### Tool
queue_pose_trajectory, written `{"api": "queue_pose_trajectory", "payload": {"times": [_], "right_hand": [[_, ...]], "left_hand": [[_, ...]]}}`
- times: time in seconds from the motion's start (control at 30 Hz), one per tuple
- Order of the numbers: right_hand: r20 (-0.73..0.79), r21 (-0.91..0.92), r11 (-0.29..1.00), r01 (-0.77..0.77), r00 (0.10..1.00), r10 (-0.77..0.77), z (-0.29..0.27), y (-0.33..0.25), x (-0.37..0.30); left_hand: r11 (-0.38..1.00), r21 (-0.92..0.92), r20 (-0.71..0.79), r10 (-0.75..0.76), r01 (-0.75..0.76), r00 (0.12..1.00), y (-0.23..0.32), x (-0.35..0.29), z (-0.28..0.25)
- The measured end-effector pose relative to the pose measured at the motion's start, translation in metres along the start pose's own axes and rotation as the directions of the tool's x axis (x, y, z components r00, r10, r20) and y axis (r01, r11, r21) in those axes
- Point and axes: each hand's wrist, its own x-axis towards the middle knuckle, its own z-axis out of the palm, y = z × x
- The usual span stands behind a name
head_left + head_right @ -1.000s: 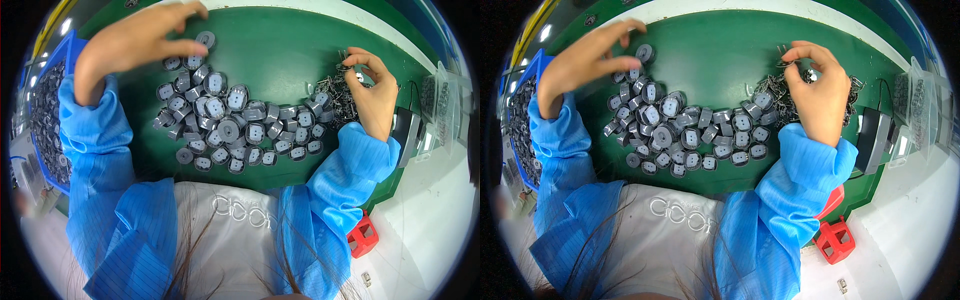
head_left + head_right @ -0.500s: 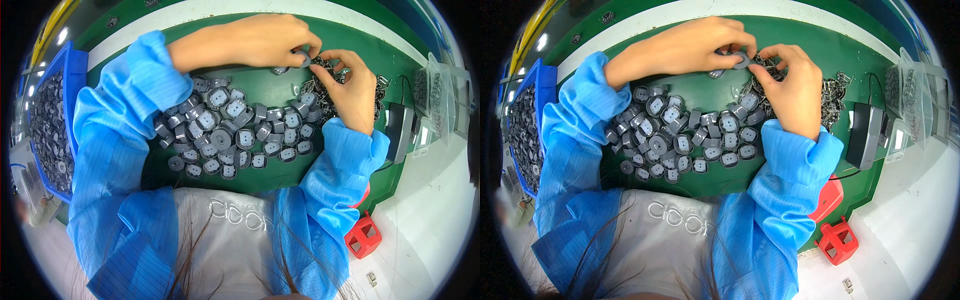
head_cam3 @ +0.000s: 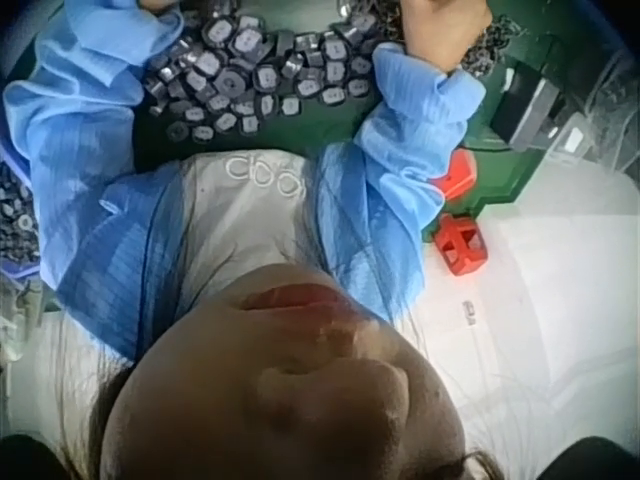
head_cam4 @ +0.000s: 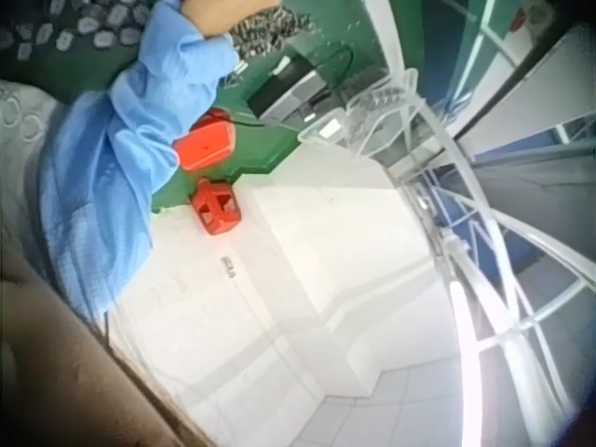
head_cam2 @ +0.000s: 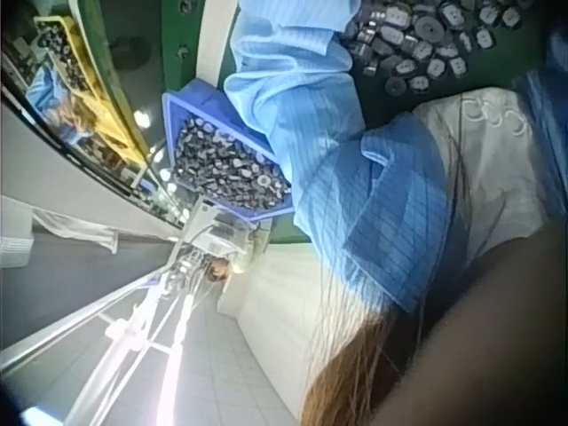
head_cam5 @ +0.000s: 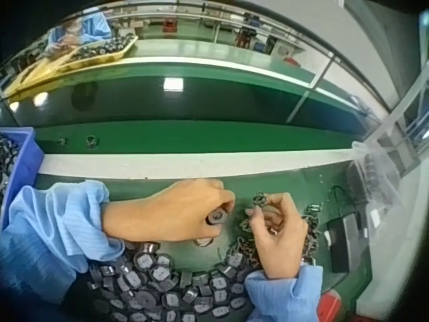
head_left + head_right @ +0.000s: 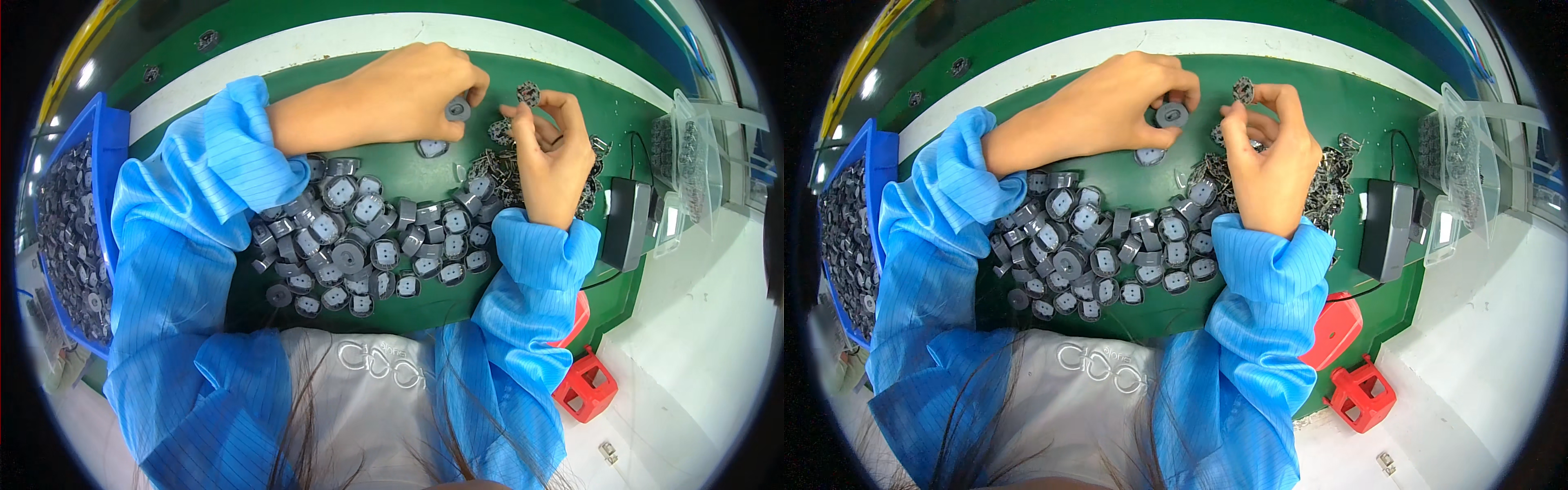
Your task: The person assembles electrical plugs by hand, picking up a grey plastic housing and a metal prong component, fitting the prongs into the housing, and placing the assembled unit onto the table.
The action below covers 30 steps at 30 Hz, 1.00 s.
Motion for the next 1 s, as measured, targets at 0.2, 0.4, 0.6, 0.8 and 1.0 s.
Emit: {"api": "queue_pose_trajectory", "payload": {"times": [0.2,0.4,0.6,0.8,1.0], "right_hand": [[0.113,0.479,0.874,-0.082,0.993,0.031,0.000,0.004,-0.001],[0.053,0.467,0.884,-0.031,0.999,0.007,-0.001,-0.007,-0.001],[-0.023,0.482,0.876,-0.024,0.999,0.040,-0.004,-0.007,-0.001],[-0.006,0.400,0.913,0.079,0.997,-0.083,0.001,-0.004,-0.002],[-0.136,0.236,0.918,0.318,0.947,-0.292,0.003,0.001,0.002]], "left_hand": [[0.794,-0.573,0.121,-0.163,0.203,0.979,-0.003,0.014,-0.022],[0.661,-0.730,0.115,-0.131,0.174,0.985,-0.003,0.012,-0.016],[0.741,-0.670,-0.018,-0.070,0.039,0.997,0.001,0.013,-0.014],[0.756,-0.591,0.221,-0.184,0.282,0.958,0.006,0.014,-0.024],[0.685,-0.714,0.113,-0.097,0.149,0.989,0.002,0.013,-0.024]]}}
